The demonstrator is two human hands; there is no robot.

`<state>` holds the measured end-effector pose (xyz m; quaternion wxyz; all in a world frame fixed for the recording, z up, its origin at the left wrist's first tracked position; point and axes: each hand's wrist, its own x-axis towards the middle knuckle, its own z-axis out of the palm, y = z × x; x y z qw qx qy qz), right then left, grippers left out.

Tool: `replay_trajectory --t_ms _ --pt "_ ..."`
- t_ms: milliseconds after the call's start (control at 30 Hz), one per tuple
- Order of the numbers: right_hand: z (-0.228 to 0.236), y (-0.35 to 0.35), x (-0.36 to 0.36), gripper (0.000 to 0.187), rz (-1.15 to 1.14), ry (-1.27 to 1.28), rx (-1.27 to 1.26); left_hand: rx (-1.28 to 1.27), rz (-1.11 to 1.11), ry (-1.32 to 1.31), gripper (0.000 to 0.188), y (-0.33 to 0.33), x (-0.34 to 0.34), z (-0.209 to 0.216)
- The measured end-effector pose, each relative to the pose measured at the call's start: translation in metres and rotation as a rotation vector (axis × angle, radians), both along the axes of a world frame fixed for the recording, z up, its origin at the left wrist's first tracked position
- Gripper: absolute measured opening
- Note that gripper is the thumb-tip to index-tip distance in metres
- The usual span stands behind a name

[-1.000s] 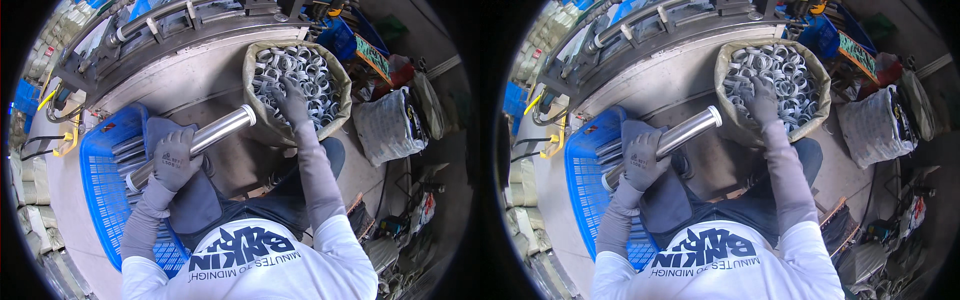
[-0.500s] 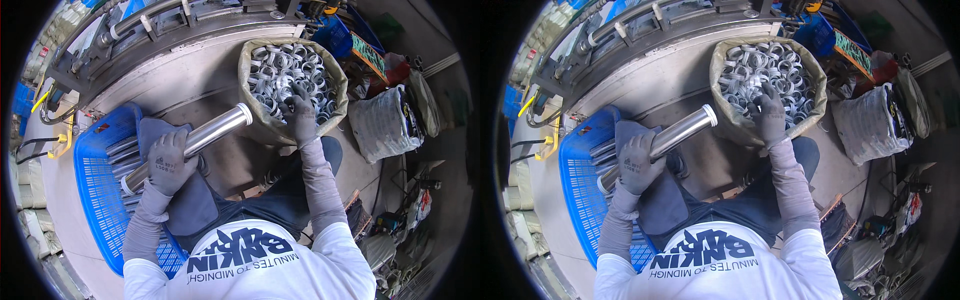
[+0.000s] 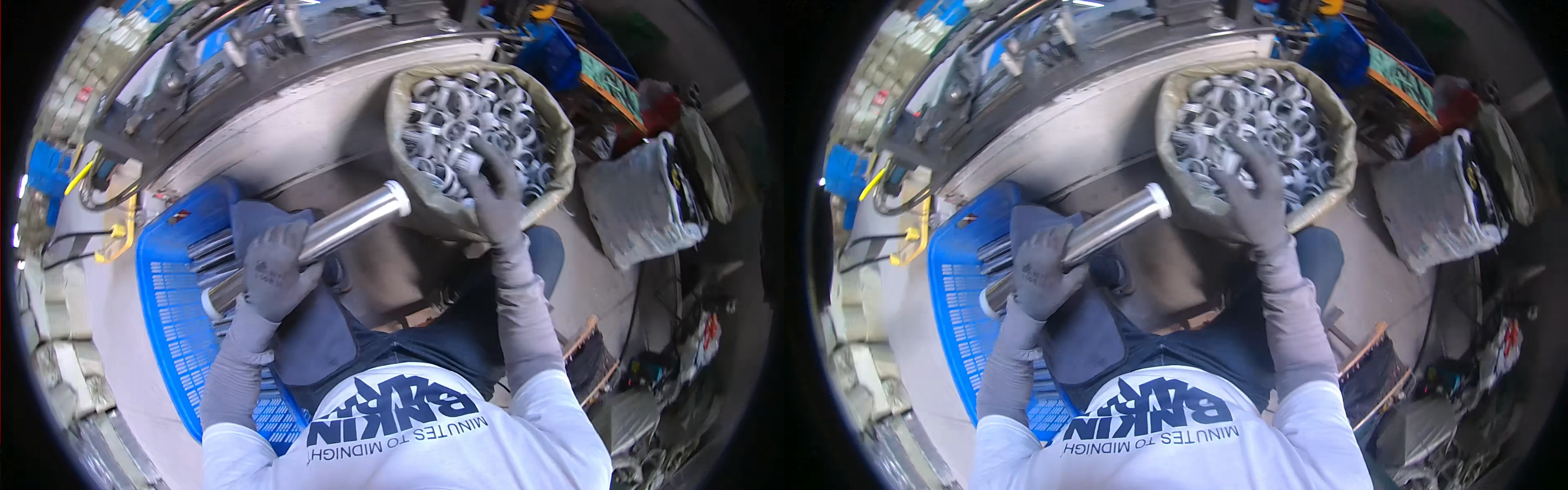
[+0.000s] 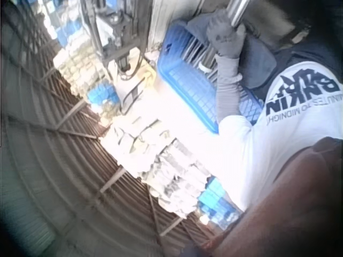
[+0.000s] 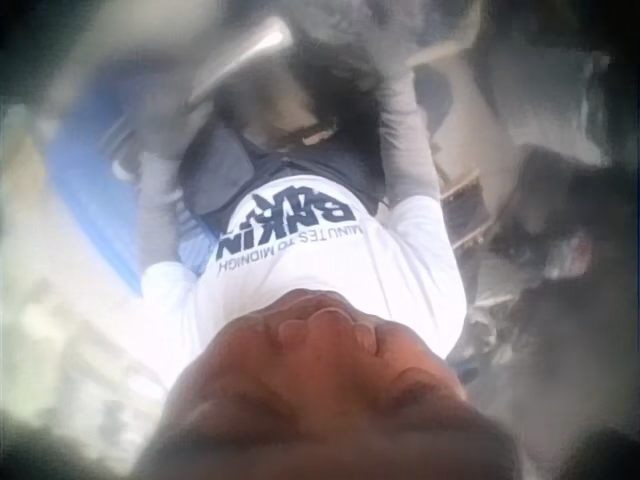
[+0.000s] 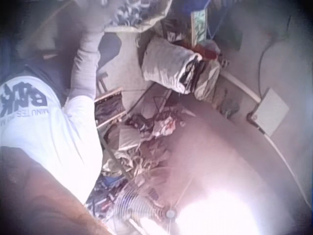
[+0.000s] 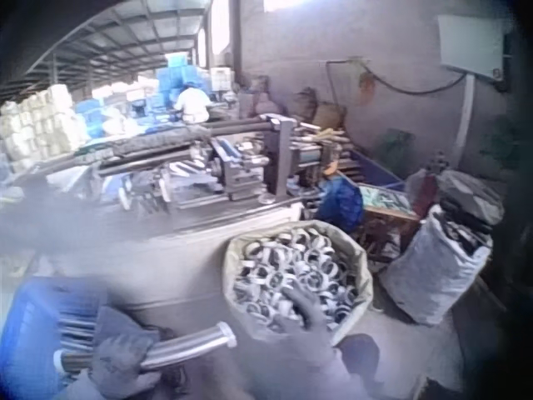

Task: The recorder is assembling metal pipes with circular metal caps or rings in an industrial setting.

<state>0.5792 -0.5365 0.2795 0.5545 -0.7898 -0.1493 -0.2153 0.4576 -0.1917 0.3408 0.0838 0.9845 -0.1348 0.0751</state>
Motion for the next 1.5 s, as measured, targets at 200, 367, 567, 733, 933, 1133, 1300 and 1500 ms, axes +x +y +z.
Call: replay_trajectory --t_ms 200,367,567,733,933,1133,1300,1500 --pt "-0.020 -0.025 0.003 0.021 0.189 0.524 0.832 0.157 -0.028 -0.133 0.071 0.027 0.072 0.042" --pt "-0.054 -0.032 0.015 0.080 0.229 0.612 0.731 0.277 0.099 -0.539 0.065 0.061 0.225 0.087" --pt "-0.007 -0.013 0.010 0.080 0.194 0.383 0.157 0.468 0.296 -0.521 0.067 0.062 0.350 0.104" --pt "-0.014 -0.024 0.017 0.073 0.242 0.433 0.405 0.375 0.348 -0.306 0.065 0.086 0.404 0.081" --pt "-0.029 -0.022 0.024 0.071 0.420 0.733 0.887 0.444 0.184 -0.562 0.063 0.110 0.391 0.050" --pt "-0.038 -0.030 0.010 0.052 0.288 0.601 0.629 -0.105 -0.141 -0.687 0.035 0.103 0.193 -0.020" --pt "-0.107 -0.074 0.027 0.062 -0.161 0.009 -0.525 -0.034 0.605 -0.343 0.025 0.299 0.022 -0.170" --pt "-0.050 -0.046 0.016 0.060 -0.141 -0.105 -0.757 0.221 0.779 0.494 0.036 0.345 -0.051 -0.314"
